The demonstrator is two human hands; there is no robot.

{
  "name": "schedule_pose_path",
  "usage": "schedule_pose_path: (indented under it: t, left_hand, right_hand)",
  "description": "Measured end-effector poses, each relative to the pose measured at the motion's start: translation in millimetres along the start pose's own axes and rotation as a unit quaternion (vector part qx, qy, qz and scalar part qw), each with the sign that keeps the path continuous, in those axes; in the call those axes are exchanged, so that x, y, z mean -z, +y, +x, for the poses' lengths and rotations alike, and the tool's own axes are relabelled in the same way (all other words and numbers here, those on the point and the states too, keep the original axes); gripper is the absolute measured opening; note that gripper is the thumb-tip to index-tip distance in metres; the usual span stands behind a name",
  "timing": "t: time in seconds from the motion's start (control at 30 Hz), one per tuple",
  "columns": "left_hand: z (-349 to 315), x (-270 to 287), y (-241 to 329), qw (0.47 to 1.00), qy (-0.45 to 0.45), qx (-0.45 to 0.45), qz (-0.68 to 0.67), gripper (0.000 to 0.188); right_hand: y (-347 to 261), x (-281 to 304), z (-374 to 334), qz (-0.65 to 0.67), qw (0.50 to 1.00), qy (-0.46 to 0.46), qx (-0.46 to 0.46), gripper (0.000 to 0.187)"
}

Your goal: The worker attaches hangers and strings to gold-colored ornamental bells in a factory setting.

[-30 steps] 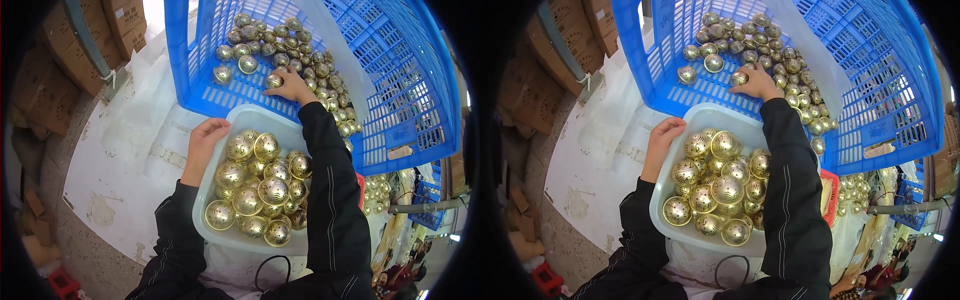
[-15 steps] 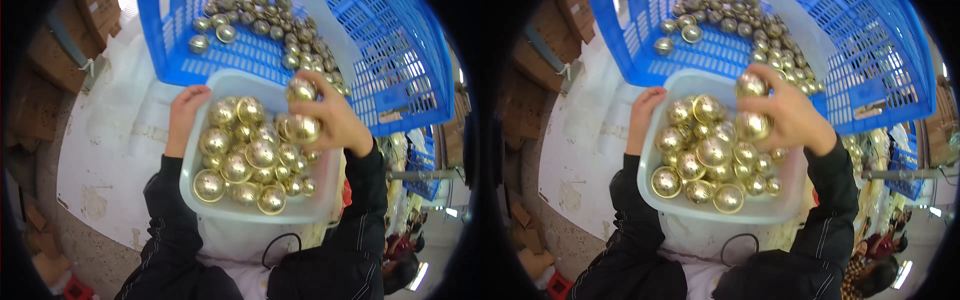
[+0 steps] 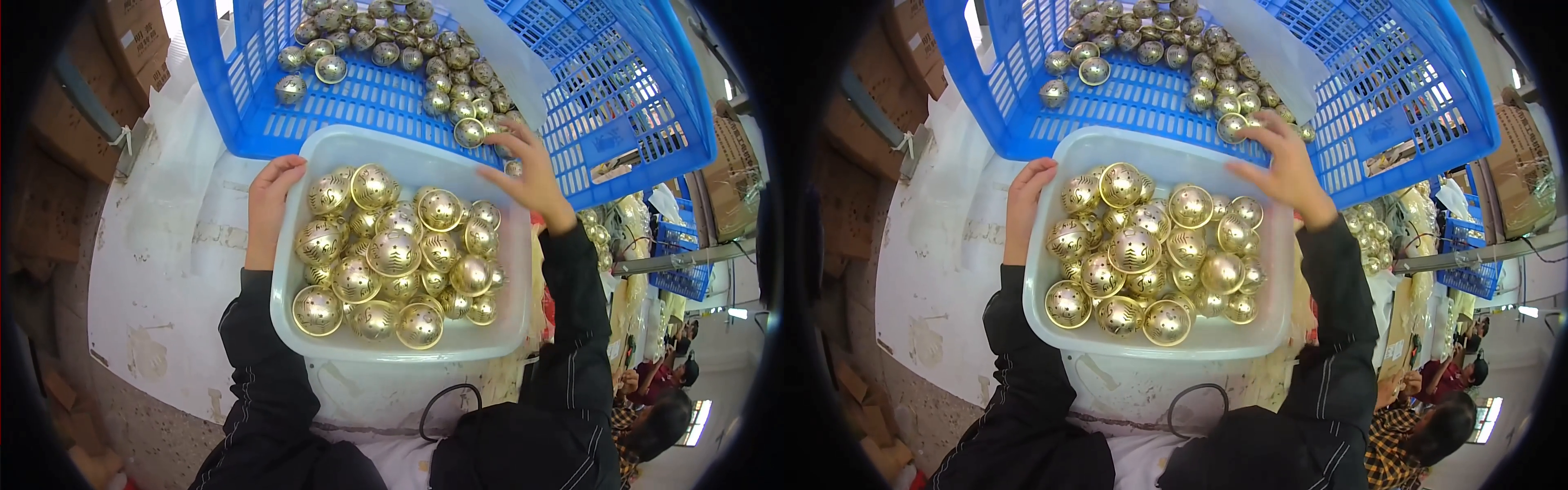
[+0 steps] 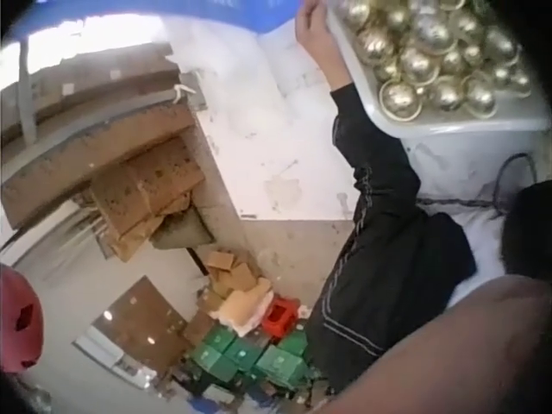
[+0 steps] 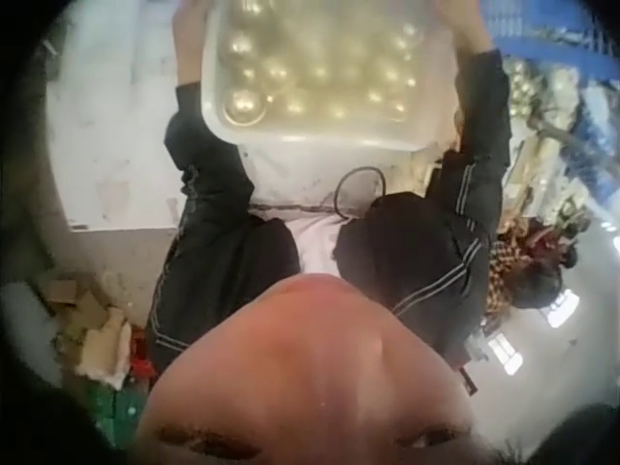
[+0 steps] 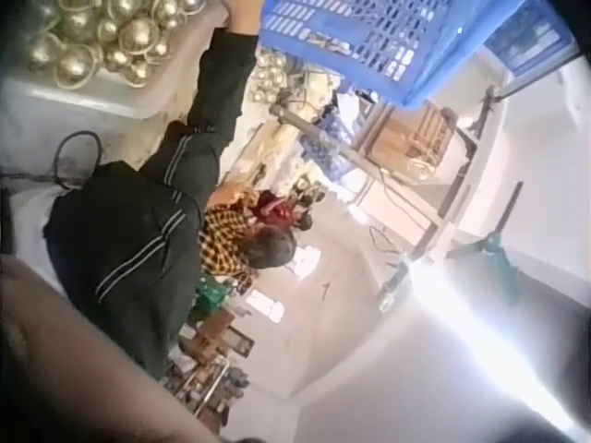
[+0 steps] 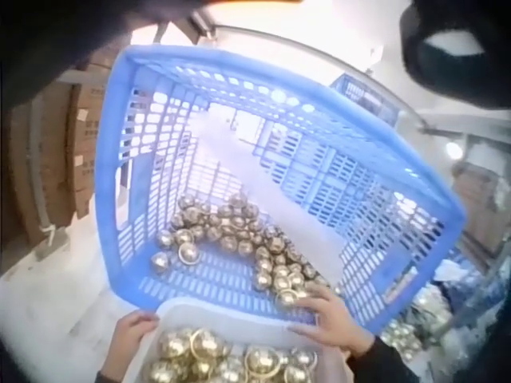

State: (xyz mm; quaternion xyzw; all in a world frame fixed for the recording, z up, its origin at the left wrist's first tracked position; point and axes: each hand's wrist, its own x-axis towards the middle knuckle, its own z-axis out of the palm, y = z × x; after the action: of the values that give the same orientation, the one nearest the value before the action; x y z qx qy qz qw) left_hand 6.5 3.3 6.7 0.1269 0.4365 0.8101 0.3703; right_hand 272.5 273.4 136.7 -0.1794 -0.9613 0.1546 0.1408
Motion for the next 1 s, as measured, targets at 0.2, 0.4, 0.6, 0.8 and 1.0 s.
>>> schedule_pose_path:
  t: [0.2, 0.4, 0.6, 0.8, 1.0]
  left_hand:
    - [2.8, 8.3, -3.8, 1.0, 0.0, -0.014, 0.022, 0.013]
    - [-3.2, 6.1, 0.6, 1.0, 0.003, -0.012, 0.018, 0.014]
    - [-2.2, 2.5, 2.0, 1.0, 0.01, -0.008, 0.023, 0.013]
    - [-1.3, 6.5, 0.2, 1.0, 0.01, 0.004, 0.004, 0.013]
    - [-2.5, 5.4, 0.1, 1.0, 0.006, 0.004, -0.003, 0.012]
  right_hand:
    - [99.3, -51.5, 73.2, -0.146, 0.987, -0.003, -0.063, 0.083]
    - [104.9, -69.3, 117.4, -0.152, 0.973, -0.114, -0.128, 0.085]
    - [121.8, -73.9, 127.0, -0.14, 0.973, -0.106, -0.151, 0.083]
    - [117.8, -81.3, 132.3, -0.145, 0.969, -0.124, -0.16, 0.078]
    - [113.6, -82.2, 130.5, -0.18, 0.968, -0.126, -0.124, 0.072]
